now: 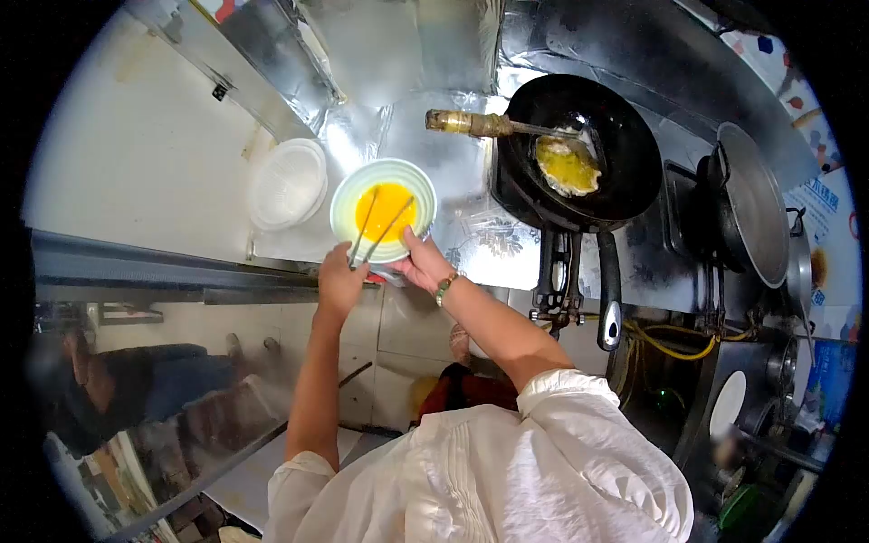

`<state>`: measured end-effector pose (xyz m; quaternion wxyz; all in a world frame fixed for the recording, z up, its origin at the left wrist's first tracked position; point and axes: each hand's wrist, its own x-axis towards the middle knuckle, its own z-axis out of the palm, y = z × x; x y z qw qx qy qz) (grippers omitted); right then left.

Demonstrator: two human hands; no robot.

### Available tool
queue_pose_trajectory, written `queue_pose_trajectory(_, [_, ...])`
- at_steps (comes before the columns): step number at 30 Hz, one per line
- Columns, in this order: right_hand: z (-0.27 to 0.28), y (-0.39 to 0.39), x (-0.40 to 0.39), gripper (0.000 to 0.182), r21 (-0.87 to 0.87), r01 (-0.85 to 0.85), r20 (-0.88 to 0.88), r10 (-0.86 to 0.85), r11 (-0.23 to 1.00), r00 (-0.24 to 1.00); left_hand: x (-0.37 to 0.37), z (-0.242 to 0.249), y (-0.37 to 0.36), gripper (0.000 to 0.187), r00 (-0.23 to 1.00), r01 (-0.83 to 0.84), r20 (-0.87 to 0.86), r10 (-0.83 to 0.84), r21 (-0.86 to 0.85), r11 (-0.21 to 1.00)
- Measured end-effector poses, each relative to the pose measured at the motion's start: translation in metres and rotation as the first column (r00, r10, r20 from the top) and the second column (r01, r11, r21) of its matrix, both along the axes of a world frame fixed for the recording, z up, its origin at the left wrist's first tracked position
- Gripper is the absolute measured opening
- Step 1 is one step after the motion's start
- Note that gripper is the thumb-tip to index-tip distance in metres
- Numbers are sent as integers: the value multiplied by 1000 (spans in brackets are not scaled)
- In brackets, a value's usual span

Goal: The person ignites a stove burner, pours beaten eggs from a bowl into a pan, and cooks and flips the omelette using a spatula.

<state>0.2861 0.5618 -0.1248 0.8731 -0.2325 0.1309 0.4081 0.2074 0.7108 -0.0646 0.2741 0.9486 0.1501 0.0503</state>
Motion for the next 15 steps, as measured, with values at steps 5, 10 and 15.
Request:
queue_pose_trajectory(5, [0, 18, 10, 44, -40, 82, 85, -79, 996, 993, 24, 11, 10, 50, 999, 20, -37, -22, -33, 999])
queue_pose_trajectory(10, [14, -20, -22, 44, -110, 31, 121, -17, 993, 993, 46, 59, 3, 55, 998, -1, -68, 6, 73, 997])
queue_pose_trajectory(15, [52, -139, -73, 37, -137, -167, 72, 178, 976, 981, 111, 129, -79, 50, 833, 385, 388, -395, 109, 917])
